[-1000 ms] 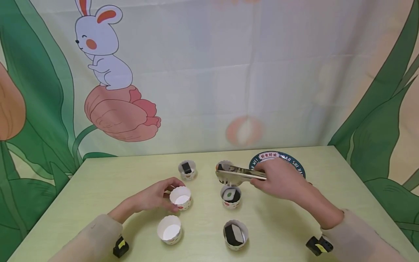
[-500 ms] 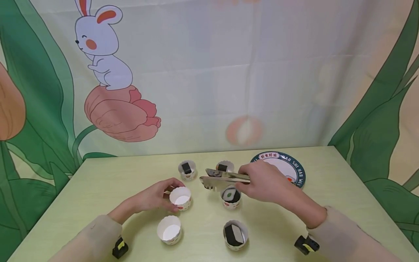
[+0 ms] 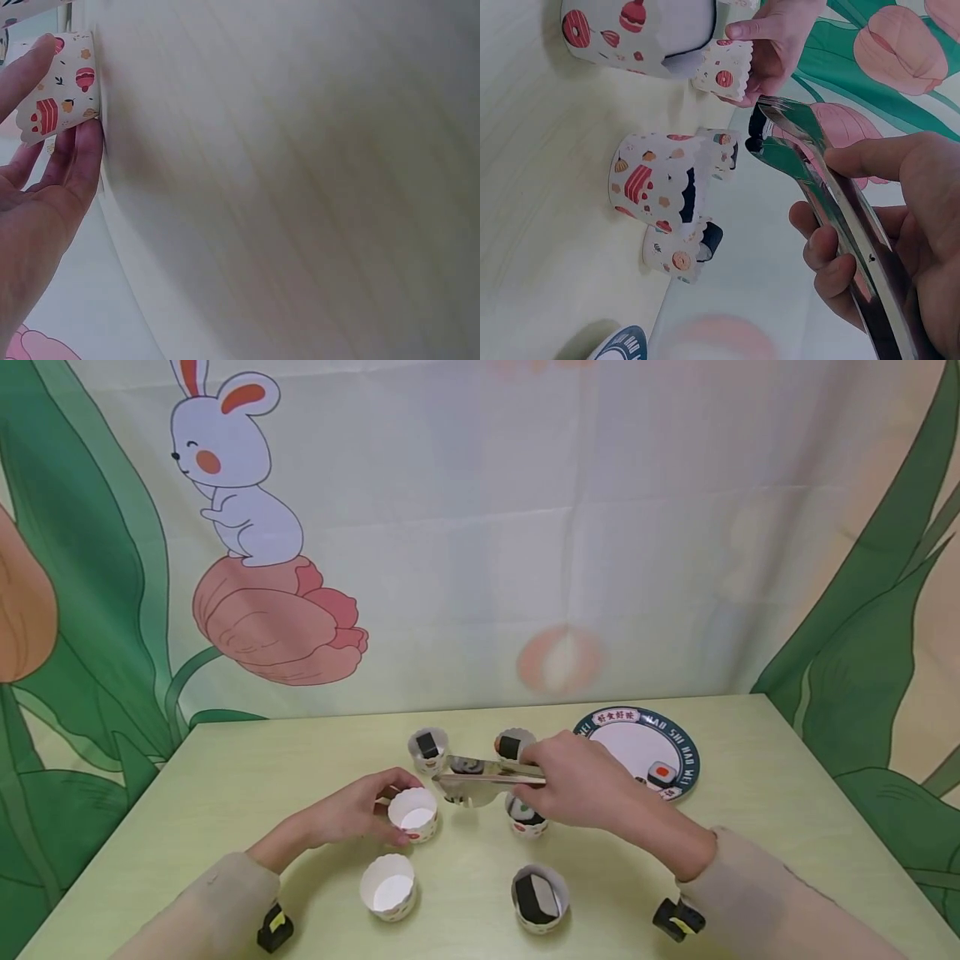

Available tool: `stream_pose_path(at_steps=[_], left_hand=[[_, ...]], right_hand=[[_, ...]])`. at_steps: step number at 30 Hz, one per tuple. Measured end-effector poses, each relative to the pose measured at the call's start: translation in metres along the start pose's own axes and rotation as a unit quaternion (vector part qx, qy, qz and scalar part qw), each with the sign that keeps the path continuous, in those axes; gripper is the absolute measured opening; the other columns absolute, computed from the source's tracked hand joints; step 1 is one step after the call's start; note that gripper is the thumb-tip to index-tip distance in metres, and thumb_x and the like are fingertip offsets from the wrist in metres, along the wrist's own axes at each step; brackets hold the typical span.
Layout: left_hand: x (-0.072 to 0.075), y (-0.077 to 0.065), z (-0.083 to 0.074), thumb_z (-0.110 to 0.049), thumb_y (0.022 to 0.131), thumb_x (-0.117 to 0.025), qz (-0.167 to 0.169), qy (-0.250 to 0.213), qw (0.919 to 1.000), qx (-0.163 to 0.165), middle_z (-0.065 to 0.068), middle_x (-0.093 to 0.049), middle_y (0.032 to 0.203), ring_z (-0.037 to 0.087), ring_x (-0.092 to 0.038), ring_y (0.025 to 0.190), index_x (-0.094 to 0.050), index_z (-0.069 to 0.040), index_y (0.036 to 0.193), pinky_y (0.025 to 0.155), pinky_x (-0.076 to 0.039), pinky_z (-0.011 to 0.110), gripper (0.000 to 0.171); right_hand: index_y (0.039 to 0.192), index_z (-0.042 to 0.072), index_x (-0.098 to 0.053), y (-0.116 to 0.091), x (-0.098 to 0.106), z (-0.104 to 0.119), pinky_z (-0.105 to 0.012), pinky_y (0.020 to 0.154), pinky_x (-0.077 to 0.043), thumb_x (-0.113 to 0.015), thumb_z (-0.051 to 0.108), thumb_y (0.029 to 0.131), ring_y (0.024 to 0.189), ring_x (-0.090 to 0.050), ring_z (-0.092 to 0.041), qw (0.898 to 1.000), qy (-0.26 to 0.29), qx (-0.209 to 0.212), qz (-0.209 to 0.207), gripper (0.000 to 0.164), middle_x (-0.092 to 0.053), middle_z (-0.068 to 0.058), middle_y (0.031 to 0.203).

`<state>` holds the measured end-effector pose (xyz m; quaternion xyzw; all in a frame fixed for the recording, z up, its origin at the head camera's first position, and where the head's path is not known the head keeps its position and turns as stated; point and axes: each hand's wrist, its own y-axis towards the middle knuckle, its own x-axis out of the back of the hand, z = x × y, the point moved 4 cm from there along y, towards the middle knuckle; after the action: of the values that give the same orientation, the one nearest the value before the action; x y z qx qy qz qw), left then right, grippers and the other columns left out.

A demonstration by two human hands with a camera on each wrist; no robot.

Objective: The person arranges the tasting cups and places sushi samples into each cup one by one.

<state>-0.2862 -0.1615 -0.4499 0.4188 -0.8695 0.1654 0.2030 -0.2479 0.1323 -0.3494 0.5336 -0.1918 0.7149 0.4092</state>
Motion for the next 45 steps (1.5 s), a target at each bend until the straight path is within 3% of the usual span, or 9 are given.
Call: stream_pose_path(at_steps=[14,28,37,45], left_hand=[[0.001,-0.001,-0.001,0.0,0.079,-0.088,-0.001,0.005,1.0,-0.005,0.01,-0.059,0.119,0.029,-0.056,0.111,-0.053,0.0,0.131,0.097,-0.051,0.041,0.063],[0.001,0.0,0.001,-0.003,0.08,-0.089,0.001,0.009,0.9999,-0.006,0.011,-0.059,0.121,0.029,-0.055,0.11,-0.052,0.0,0.133,0.096,-0.051,0.039,0.065],[0.001,-0.001,-0.002,0.0,0.08,-0.087,0.003,0.001,1.0,-0.008,0.011,-0.058,0.121,0.029,-0.054,0.11,-0.051,0.002,0.132,0.099,-0.05,0.044,0.064],[0.001,0.0,0.0,0.0,0.08,-0.088,0.008,0.0,0.9999,-0.015,0.01,-0.058,0.121,0.025,-0.054,0.109,-0.051,0.003,0.132,0.096,-0.051,0.036,0.064]], right_hand=[[0.085,0.02,-0.066,0.009,-0.013,0.01,-0.024,0.043,-0.035,-0.073,0.023,0.093,0.052,-0.044,-0.004,1.0,-0.007,0.018,0.002,0.011,-0.053,0.012,0.062],[0.104,0.006,-0.073,0.016,-0.024,0.015,-0.024,0.05,-0.044,-0.074,0.023,0.094,0.059,-0.052,-0.003,0.999,-0.017,0.046,-0.003,0.02,-0.064,0.012,0.07],[0.095,0.012,-0.072,0.019,-0.03,0.016,-0.025,0.047,-0.041,-0.075,0.025,0.093,0.054,-0.05,-0.002,0.999,-0.021,0.047,-0.005,0.013,-0.058,0.015,0.064],[0.089,0.015,-0.07,0.022,-0.034,0.018,-0.025,0.047,-0.038,-0.076,0.024,0.091,0.055,-0.046,-0.006,0.998,-0.024,0.054,-0.016,0.011,-0.055,0.013,0.067]])
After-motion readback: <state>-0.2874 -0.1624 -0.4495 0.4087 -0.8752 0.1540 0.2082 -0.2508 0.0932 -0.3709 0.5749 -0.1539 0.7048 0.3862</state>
